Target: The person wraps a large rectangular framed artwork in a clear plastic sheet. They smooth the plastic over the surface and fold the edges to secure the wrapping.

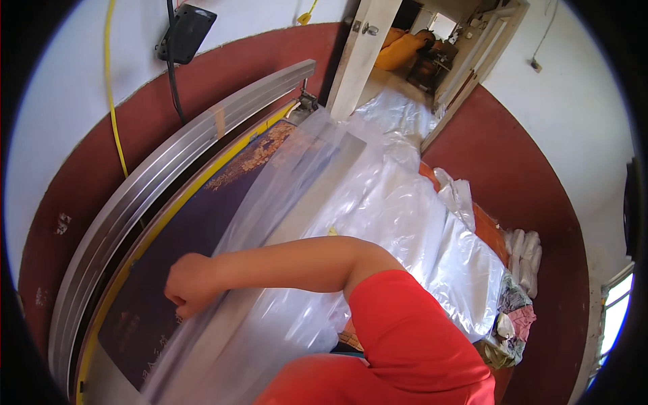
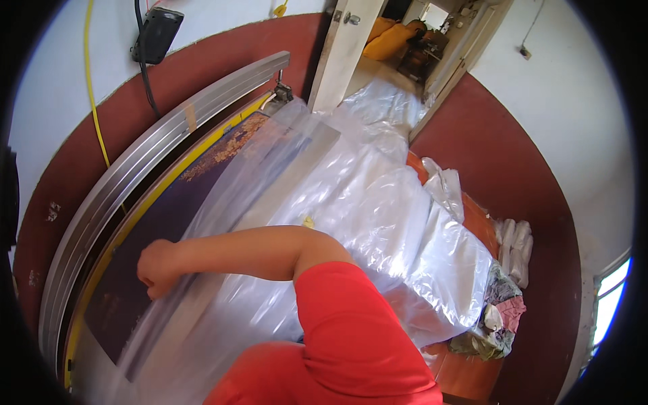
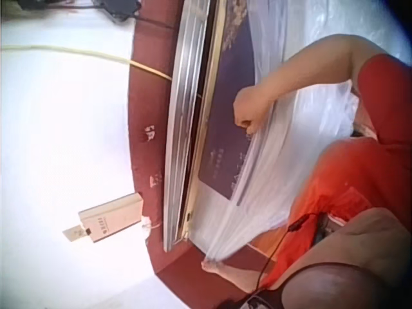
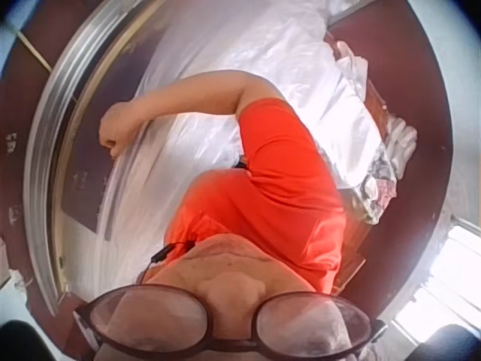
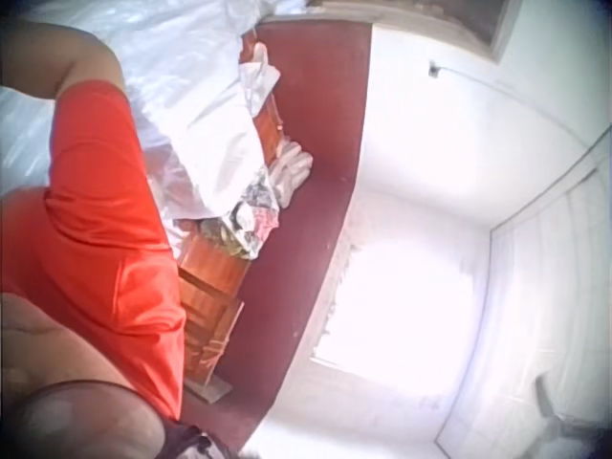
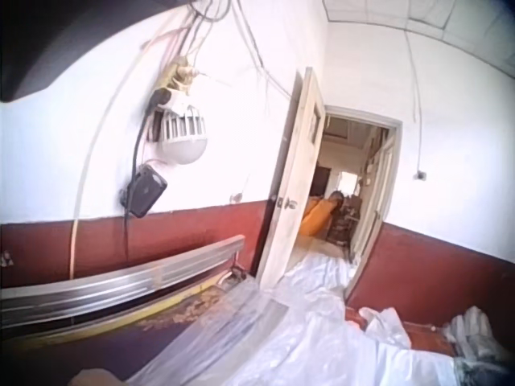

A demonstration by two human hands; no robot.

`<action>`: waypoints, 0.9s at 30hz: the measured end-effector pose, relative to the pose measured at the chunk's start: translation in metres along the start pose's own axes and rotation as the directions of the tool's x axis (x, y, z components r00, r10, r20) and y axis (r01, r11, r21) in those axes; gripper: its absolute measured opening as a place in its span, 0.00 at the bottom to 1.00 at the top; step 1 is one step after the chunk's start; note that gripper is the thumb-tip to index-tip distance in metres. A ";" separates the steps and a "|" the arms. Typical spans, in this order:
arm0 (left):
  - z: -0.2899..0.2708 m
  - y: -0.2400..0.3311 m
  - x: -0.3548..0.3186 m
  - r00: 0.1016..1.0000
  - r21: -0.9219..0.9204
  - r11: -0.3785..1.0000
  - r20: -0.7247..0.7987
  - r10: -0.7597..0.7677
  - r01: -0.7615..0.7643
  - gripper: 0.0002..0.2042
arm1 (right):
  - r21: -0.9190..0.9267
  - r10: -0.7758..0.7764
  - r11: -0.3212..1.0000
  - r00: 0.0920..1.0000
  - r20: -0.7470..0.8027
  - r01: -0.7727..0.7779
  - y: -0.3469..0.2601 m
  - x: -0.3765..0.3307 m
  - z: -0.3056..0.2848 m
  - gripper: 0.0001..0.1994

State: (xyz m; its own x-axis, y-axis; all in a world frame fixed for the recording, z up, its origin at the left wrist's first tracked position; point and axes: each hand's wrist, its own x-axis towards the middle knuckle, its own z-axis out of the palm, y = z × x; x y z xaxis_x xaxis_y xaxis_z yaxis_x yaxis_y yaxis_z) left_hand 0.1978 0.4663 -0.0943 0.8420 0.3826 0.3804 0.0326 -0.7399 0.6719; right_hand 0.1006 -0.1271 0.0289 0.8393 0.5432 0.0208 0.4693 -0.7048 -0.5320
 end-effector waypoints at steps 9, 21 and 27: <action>0.027 -0.082 0.065 0.993 0.592 0.798 0.078 0.088 -0.117 0.17 | -0.596 0.197 0.785 0.980 -0.016 -0.167 0.115 -0.197 -0.037 0.07; 0.032 -0.088 0.080 0.960 0.601 0.753 0.097 0.264 -0.268 0.15 | -0.691 -0.176 0.608 0.783 -0.597 -0.391 0.076 -0.188 -0.155 0.18; -0.067 -0.154 0.056 0.993 0.546 0.833 0.116 0.035 -0.093 0.20 | -0.183 0.727 0.329 0.372 -0.577 -0.926 0.219 -0.300 -0.065 0.26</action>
State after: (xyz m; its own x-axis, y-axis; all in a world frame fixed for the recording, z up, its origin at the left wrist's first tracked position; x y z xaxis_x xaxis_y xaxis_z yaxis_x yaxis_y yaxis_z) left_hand 0.2040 0.6392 -0.1340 0.8995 0.2897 0.3270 0.2426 -0.9537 0.1775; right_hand -0.0308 -0.4740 -0.0389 0.8120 -0.5733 0.1095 -0.5727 -0.8188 -0.0399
